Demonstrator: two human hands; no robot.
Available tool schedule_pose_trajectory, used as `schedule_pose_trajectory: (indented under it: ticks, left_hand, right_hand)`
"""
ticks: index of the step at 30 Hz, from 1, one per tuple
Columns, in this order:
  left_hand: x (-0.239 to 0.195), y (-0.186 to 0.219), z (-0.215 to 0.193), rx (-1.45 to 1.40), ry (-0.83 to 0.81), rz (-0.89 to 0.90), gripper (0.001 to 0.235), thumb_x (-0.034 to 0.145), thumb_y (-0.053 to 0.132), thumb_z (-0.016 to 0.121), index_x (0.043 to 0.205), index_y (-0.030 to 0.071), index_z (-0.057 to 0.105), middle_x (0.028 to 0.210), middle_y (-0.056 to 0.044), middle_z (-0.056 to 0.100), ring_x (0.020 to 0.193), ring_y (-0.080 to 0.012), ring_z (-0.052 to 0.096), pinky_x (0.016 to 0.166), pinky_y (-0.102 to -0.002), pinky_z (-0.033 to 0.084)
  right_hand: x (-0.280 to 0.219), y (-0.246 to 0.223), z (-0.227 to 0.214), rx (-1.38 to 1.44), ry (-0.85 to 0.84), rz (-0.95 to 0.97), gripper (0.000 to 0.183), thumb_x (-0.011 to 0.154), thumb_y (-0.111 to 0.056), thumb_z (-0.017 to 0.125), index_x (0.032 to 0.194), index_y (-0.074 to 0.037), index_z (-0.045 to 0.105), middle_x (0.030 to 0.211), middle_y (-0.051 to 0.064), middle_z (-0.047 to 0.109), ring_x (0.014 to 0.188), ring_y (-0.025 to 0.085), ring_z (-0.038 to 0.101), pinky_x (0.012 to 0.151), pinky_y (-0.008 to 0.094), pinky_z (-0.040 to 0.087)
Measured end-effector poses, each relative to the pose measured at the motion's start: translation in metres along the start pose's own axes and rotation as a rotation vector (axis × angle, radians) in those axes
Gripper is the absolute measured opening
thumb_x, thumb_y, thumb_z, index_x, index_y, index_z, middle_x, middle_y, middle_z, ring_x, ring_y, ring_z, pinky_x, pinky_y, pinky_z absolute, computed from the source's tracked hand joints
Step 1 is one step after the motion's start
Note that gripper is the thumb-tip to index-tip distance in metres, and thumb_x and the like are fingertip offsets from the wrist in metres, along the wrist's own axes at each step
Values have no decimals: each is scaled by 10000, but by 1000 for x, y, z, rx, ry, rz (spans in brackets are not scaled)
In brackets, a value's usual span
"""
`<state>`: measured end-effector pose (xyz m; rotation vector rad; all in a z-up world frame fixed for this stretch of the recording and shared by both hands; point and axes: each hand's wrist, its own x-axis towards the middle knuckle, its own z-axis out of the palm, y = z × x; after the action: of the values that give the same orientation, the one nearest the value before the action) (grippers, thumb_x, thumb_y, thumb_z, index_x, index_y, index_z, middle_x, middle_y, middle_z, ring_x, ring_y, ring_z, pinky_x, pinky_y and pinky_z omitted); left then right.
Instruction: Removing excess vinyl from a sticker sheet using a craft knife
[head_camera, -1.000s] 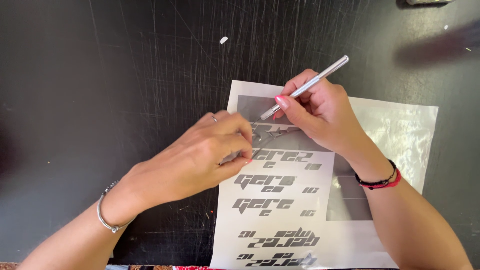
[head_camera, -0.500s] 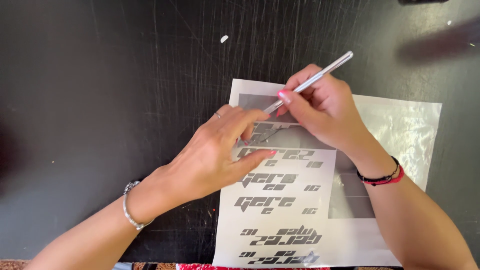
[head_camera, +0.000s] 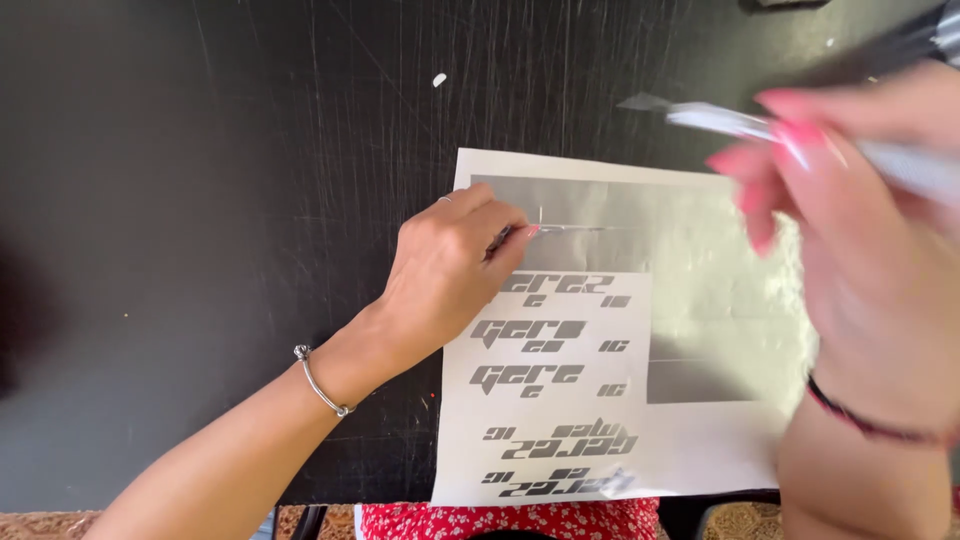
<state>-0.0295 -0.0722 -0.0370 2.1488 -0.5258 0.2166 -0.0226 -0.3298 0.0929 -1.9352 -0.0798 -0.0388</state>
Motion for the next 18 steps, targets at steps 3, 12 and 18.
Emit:
schedule_pose_trajectory:
  ticks: [3, 12, 18]
  left_hand:
    - [1, 1, 3, 8, 19, -19, 151, 976, 59, 697, 836, 96, 654, 770, 0, 541, 608, -181, 478, 523, -336, 370]
    - [5, 8, -3, 40, 53, -24, 102, 911, 104, 766, 844, 98, 690, 898, -9, 567, 637, -262, 676, 572, -348, 559]
    - [5, 5, -1, 79, 42, 13, 114, 918, 81, 757, 847, 136, 687, 895, 24, 571, 623, -217, 666, 586, -294, 563]
  right_hand:
    - [-32, -23, 14, -223, -30, 45, 163, 1023, 6, 617, 1070, 158, 651, 1010, 267, 727, 857, 288, 744, 714, 328, 640]
    - [-63, 113, 72, -351, -21, -545, 75, 896, -37, 772, 904, -3, 705, 859, 82, 754, 576, 176, 658, 494, 267, 570]
    - [-52, 94, 76, -344, -80, -644, 57, 945, 24, 676, 892, 31, 657, 811, 136, 704, 544, 255, 616, 491, 312, 552]
